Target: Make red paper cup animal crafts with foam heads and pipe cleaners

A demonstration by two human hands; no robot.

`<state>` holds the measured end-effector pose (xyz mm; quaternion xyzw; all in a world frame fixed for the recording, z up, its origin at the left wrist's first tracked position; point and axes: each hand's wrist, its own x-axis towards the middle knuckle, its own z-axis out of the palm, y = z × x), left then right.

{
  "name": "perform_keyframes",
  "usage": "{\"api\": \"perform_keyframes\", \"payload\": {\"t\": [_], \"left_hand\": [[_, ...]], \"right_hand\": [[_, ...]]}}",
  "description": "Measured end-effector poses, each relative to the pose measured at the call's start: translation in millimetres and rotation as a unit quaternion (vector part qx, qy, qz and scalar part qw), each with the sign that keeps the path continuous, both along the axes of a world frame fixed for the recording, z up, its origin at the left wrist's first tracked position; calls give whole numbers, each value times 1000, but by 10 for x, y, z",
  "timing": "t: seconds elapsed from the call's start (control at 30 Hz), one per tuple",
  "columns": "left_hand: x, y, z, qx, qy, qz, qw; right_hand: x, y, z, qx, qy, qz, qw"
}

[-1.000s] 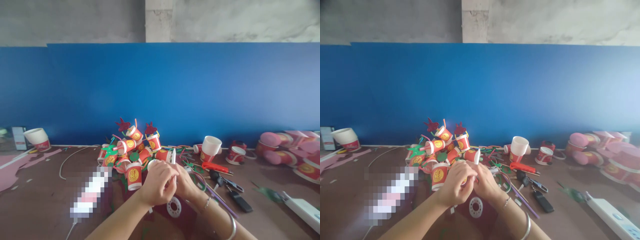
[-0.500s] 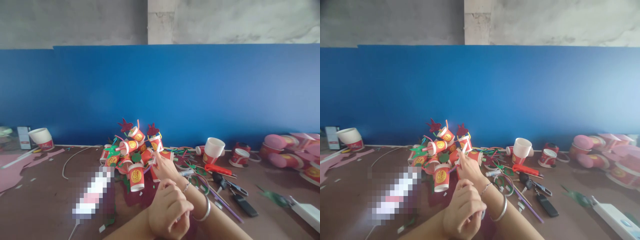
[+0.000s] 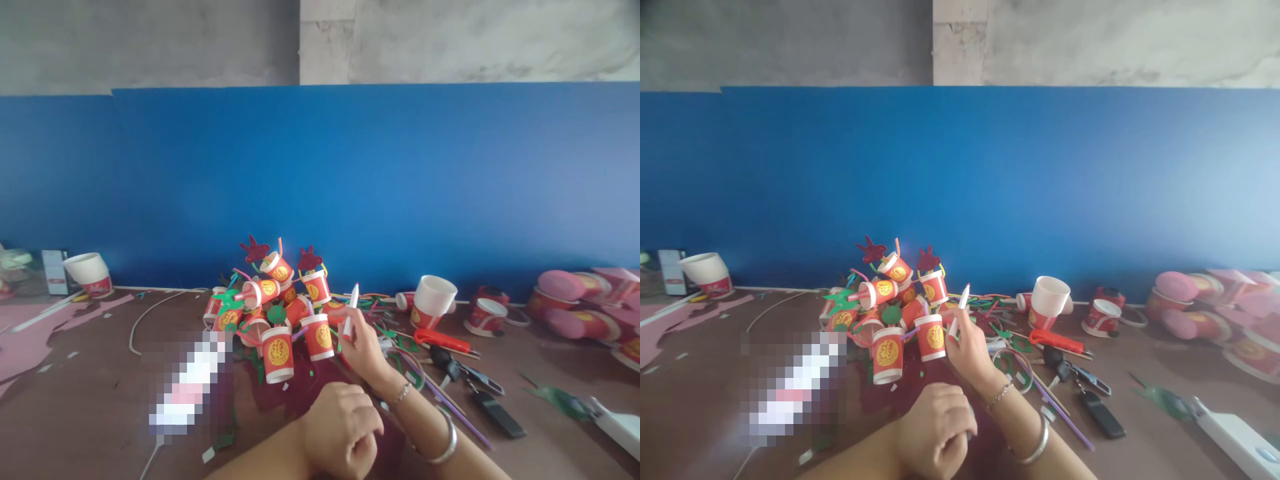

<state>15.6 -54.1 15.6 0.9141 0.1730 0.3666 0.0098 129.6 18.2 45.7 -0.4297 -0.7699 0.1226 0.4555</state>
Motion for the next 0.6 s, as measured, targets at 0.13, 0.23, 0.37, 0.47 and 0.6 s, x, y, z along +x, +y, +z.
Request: {"api": "perform_keyframes", "payload": {"t": [0.13,0.23,0.37,0.47,0.6], "left_hand": [[77,1,-49,-32,101,8,994],[70,-22,71,-22,25,8,999],[-196,187,544,-16,-149,99,984],[-628,632,976,12,-283,285,916],[-1335,1315,1327,22,-287,489,823]], "right_hand": [[122,11,-72,-20,21,-28,999],[154,-2,-88,-27,31,-34,999],[86,54,39,2,61,-52,997],[-88,210,272,22,54,-70,996],[-438,451,645,69,5,-80,994]]}}
